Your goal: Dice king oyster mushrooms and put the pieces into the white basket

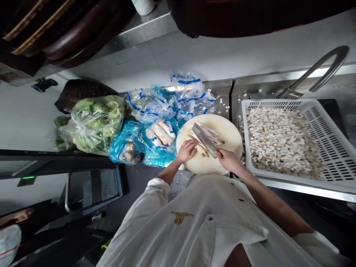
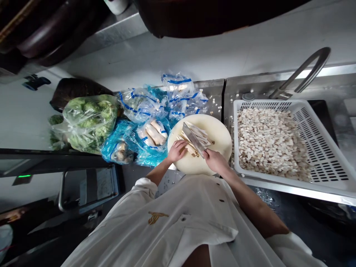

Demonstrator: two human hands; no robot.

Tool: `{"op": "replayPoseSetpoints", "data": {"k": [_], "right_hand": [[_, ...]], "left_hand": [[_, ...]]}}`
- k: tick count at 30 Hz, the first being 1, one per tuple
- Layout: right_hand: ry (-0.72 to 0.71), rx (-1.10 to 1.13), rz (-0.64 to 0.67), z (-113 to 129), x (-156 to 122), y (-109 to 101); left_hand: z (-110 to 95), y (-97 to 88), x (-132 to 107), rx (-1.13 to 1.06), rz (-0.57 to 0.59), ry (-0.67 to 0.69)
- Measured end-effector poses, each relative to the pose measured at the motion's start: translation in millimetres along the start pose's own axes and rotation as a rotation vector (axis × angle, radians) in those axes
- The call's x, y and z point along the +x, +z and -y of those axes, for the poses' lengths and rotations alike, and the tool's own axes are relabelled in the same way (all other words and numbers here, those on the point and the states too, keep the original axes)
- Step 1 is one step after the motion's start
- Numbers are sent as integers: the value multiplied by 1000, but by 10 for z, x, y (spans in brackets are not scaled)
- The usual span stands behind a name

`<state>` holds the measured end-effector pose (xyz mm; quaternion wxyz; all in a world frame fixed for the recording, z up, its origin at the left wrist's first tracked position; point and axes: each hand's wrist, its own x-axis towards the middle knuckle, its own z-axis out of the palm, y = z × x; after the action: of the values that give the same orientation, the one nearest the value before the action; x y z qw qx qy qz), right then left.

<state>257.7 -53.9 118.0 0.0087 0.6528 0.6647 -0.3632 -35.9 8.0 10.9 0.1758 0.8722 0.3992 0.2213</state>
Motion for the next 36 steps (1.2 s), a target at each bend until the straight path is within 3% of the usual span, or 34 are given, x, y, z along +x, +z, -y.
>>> {"op": "replayPoseSetpoints", "data": {"k": [14,19,25,31,36], "right_hand": [[39,-207,-15,-44,4,-80],[20,-176,-27,-29,-92,-106],[-45,-112,40,12,-228,64],[-51,-107,117,50,-190,268],[-41,-121,109,91,-208,245]], "left_hand": [[-80,-24,44,151,37,14],[-70,-29,-100,127,5,18],[-3,-47,-302,21,-82,-42],[-17,-4,-263,-56,-90,-91],[-30,28,-230,-95,-91,-109]]}}
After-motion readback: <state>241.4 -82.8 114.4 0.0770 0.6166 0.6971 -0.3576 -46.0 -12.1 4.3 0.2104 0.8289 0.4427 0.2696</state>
